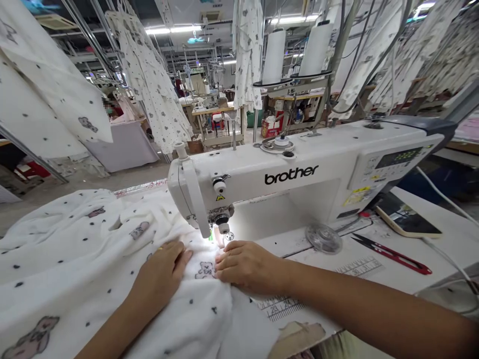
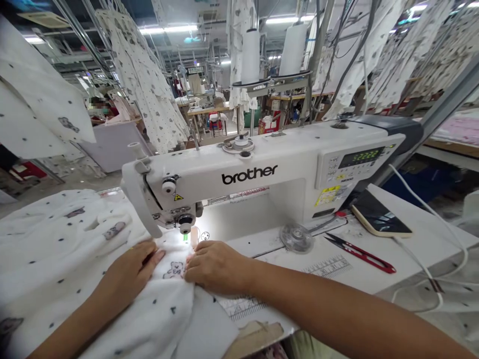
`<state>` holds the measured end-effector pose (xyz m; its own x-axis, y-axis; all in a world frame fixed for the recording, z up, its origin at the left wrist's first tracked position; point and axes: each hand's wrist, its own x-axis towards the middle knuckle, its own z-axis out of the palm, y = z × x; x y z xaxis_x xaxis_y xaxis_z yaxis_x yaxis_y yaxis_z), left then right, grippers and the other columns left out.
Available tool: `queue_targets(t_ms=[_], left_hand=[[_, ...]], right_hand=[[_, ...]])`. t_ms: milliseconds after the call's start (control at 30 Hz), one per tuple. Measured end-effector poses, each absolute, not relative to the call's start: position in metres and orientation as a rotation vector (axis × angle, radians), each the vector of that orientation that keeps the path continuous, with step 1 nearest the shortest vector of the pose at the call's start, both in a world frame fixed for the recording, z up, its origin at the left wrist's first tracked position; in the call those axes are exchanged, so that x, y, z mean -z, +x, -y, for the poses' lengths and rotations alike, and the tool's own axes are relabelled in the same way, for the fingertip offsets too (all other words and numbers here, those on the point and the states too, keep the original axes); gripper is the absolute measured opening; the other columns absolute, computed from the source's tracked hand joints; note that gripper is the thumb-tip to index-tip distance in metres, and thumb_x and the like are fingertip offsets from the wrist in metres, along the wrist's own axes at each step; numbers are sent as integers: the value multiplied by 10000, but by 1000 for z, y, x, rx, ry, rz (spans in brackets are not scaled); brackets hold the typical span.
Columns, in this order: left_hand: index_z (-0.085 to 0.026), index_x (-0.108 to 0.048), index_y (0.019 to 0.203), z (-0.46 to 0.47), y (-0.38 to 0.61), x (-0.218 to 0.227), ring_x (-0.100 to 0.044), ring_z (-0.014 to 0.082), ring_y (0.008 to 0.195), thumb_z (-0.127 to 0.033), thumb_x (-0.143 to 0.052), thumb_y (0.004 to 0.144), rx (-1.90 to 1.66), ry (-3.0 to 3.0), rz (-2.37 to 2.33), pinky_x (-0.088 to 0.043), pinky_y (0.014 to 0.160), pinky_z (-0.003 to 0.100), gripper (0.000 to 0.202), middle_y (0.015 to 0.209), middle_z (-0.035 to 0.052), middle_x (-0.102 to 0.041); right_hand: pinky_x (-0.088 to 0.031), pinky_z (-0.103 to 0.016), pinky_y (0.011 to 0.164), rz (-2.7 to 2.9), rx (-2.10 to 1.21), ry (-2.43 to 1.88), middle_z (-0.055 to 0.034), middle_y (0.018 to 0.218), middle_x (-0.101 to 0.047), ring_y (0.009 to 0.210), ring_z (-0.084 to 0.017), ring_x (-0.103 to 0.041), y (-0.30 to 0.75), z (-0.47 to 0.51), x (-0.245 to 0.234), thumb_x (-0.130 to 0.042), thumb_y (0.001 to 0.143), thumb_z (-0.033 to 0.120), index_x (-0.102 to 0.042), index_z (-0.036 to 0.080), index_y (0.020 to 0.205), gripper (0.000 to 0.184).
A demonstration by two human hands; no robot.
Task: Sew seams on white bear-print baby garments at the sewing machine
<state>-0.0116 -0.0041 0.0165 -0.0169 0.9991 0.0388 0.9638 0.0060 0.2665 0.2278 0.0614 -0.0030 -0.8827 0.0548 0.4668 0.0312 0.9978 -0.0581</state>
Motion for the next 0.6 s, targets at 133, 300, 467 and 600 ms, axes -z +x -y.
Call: queue_targets(t_ms=[133,300,467,600], left_hand=[[-219,-350,631,12,-16,-18,-501,165,561,-456,-376,933,-317,2089,-2187,-354,557,284,385,582,-24,-515],[-216,-394,635,16,-14,-19,-528,170,590,-348,-429,909,-280,2283,-2206,-380,555,292,306,627,-9,-541],[-219,-597,1150,8,-12,-13,-610,236,1020,-161,-414,897,-470,2669,-1857,-509,832,368,318,1136,73,-654],[-274,-591,1281,-2,-16,-11,-583,219,1173,-99,-368,908,-376,2708,-1688,-499,983,373,468,1289,34,-631]], right_hand=[[-358,-311,1016,2546,-25,-38,-22,1059,-728,1079,-110,-621,228,-61,2,-448,1024,156,-646,171,984,202],[-380,-304,907,2573,-103,-63,-24,963,-741,933,-113,-652,226,-61,3,-454,1000,142,-652,183,946,210],[-382,-287,828,2636,-204,-138,-18,816,-730,773,-116,-648,225,-61,4,-504,940,103,-655,189,844,198],[-368,-285,806,2646,-222,-175,-13,789,-720,724,-114,-629,223,-61,4,-507,923,80,-639,184,815,200]])
